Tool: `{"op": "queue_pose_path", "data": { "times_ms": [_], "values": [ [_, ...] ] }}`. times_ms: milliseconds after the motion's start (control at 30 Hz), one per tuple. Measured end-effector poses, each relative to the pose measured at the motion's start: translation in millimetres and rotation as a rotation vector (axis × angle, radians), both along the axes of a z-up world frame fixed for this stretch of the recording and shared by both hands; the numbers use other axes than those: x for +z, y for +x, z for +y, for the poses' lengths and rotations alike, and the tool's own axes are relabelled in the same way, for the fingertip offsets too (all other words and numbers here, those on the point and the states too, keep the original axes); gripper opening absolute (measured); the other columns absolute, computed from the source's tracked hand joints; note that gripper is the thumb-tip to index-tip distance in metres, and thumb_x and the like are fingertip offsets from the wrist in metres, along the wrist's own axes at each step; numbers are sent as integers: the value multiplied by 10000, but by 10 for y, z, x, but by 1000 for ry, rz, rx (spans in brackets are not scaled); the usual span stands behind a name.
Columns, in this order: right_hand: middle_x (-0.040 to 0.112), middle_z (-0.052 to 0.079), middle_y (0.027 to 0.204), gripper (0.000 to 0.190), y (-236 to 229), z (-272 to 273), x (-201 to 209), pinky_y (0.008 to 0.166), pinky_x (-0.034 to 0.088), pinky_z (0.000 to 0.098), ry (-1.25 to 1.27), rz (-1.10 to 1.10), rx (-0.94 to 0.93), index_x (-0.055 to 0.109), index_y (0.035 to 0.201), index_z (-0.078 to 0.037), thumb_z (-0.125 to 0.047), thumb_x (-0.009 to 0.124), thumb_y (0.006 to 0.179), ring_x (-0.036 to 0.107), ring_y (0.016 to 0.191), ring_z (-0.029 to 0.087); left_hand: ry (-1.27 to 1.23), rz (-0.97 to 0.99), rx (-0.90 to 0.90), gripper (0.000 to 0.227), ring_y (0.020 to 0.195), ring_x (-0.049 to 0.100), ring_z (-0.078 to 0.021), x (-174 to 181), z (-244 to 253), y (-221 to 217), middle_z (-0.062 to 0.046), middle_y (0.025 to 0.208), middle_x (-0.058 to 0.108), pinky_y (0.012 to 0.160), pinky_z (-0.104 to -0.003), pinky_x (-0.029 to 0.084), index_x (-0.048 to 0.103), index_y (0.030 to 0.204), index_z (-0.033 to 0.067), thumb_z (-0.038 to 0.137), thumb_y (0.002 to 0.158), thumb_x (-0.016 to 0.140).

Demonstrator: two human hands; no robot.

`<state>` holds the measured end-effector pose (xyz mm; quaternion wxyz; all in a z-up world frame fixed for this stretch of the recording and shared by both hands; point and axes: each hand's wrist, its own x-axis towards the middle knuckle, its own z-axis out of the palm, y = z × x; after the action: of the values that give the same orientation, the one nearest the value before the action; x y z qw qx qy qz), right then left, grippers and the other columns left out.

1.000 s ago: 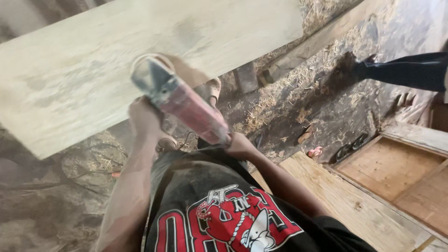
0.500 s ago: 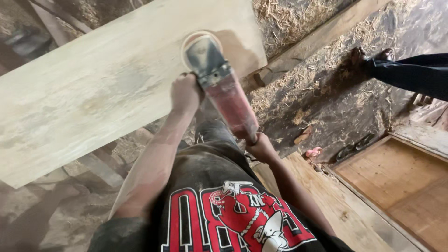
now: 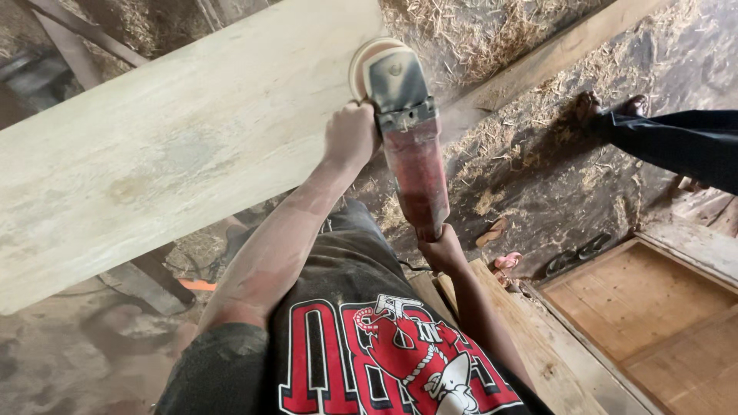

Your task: The person uses a handheld electric sander to smooth the surface of a wooden plank resting on a workbench. After sanding, the person flips the plank over to inspect the other side.

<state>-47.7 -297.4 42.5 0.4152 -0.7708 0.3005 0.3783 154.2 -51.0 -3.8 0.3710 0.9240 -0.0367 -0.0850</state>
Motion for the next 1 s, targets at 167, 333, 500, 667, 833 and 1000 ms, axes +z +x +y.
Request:
{"op": "queue_pose_path", "data": {
  "times_ms": [167, 333, 500, 667, 833, 1000],
  "values": [
    [532, 61, 473, 275, 352, 167, 195, 296, 393, 353, 81, 65, -96, 533, 597, -7, -101, 656, 824, 506, 333, 157, -60, 179, -26, 196, 550, 715, -262, -36, 5, 291, -238, 819, 714, 400, -355, 562, 713, 919, -57, 59, 1008, 583],
    [512, 44, 471, 345, 749, 366, 269, 295, 358, 336, 130, 69, -115, 522, 583, -29, -127, 646, 889, 487, 333, 144, -62, 45, -1, 168, 592, 729, -297, -89, 118, 672, -244, 801, 719, 468, -396, 590, 740, 902, -29, 29, 968, 596],
    [570, 39, 538, 135, 1016, 309, 155, 344, 403, 322, 150, 10, -86, 556, 664, -56, 11, 595, 775, 531, 399, 134, -7, -125, 45, 128, 736, 725, -448, -186, 108, 1071, -275, 788, 709, 663, -530, 596, 743, 799, 13, 105, 824, 658],
    [594, 70, 564, 111, 1272, 280, -53, 381, 436, 330, 106, -10, -8, 580, 679, 3, 22, 635, 773, 559, 429, 158, -4, -173, 98, 146, 745, 718, -464, -251, 260, 1354, -274, 766, 699, 655, -550, 584, 739, 794, 21, 137, 835, 661],
    [614, 64, 589, 70, 1444, 350, -133, 416, 482, 318, 151, -84, -4, 591, 724, -9, 45, 635, 732, 603, 456, 159, -57, -266, 105, 165, 720, 694, -484, -287, 405, 1527, -248, 769, 719, 590, -574, 554, 746, 838, 25, 180, 838, 688],
    [597, 75, 584, 72, 1184, 273, -48, 382, 440, 335, 136, -3, -71, 591, 736, -9, 18, 646, 774, 559, 429, 154, 46, -230, 71, 152, 729, 705, -457, -249, 260, 1308, -265, 769, 714, 643, -544, 579, 742, 815, 31, 163, 828, 668]
  ]
}}
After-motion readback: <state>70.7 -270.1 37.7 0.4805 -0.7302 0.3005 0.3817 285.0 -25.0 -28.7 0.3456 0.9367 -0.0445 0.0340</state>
